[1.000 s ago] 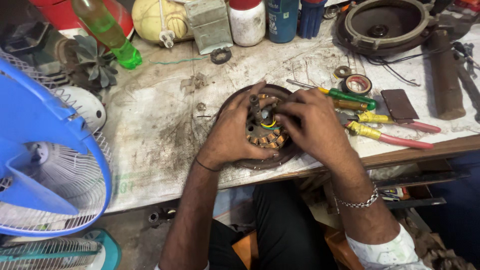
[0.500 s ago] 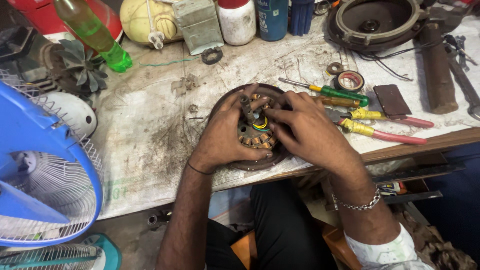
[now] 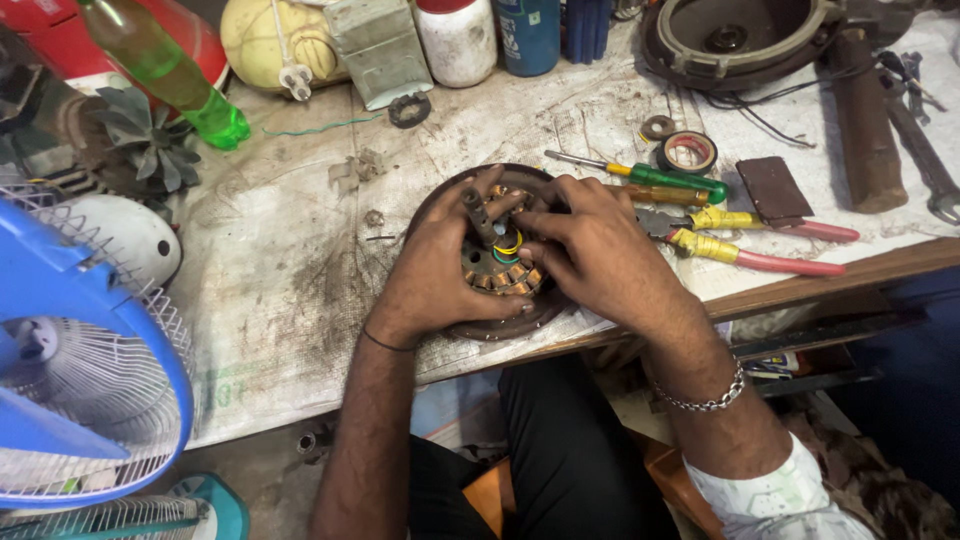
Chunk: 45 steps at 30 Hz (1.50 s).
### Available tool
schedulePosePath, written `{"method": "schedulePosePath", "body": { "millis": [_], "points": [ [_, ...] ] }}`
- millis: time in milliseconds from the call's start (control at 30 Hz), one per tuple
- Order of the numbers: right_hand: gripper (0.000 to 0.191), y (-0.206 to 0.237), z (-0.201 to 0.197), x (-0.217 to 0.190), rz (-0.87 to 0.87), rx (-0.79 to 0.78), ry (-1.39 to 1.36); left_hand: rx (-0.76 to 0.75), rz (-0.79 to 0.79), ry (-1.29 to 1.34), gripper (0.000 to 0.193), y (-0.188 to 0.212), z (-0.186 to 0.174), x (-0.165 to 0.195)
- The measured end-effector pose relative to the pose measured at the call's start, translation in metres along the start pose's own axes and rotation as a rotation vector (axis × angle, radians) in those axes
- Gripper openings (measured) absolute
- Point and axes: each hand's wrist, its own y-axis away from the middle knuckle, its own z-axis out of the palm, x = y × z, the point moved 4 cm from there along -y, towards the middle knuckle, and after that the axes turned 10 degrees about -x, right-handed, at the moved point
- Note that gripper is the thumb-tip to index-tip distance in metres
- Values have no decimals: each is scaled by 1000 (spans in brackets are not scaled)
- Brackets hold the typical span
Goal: The person works on a disassembled fan motor, adjusting wires and components within the stator. They then separate the rotor and stator, clean the stator housing, and apply lubricant to the bearing area.
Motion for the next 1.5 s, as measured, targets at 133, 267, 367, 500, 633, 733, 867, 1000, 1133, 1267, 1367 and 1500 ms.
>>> {"method": "schedulePosePath", "body": {
  "millis": [133, 267, 367, 500, 633, 733, 867, 1000, 1133, 1267, 1367, 1500],
  "points": [
    [41, 5, -3, 6, 36, -6, -40, 9, 22, -23, 103, 0, -1, 0],
    [29, 18, -29, 41, 131, 66, 26, -1, 30, -30, 103, 1, -1, 0],
    [20, 32, -49, 72, 277, 108, 179, 15, 42, -62, 101, -1, -1, 1],
    [27, 34, -54, 92, 274, 78, 237, 19, 41, -70, 100, -2, -3, 1],
    [25, 27, -50, 92, 322, 4, 303, 22, 91, -42, 97, -3, -4, 1],
    [26, 26, -57, 73, 214, 107, 452, 41, 121, 19, 91, -5, -5, -2],
    [26, 35, -75, 45, 137, 244, 121, 28, 101, -26, 94, -6, -5, -6],
    [29, 33, -63, 1, 14, 216, -54, 32, 119, -47, 92, -9, -5, -8],
    [25, 27, -50, -34, -98, 194, 108, 35, 152, -65, 94, -9, -4, -8],
    [34, 30, -53, -44, -31, 240, 150, 51, 156, -48, 92, -9, 0, -10],
    [32, 25, -54, -48, -18, 228, 110, 60, 150, -33, 92, -8, 0, -11],
    [30, 30, -56, -51, -10, 234, 103, 67, 135, -28, 94, -8, 0, -12]
  ]
}}
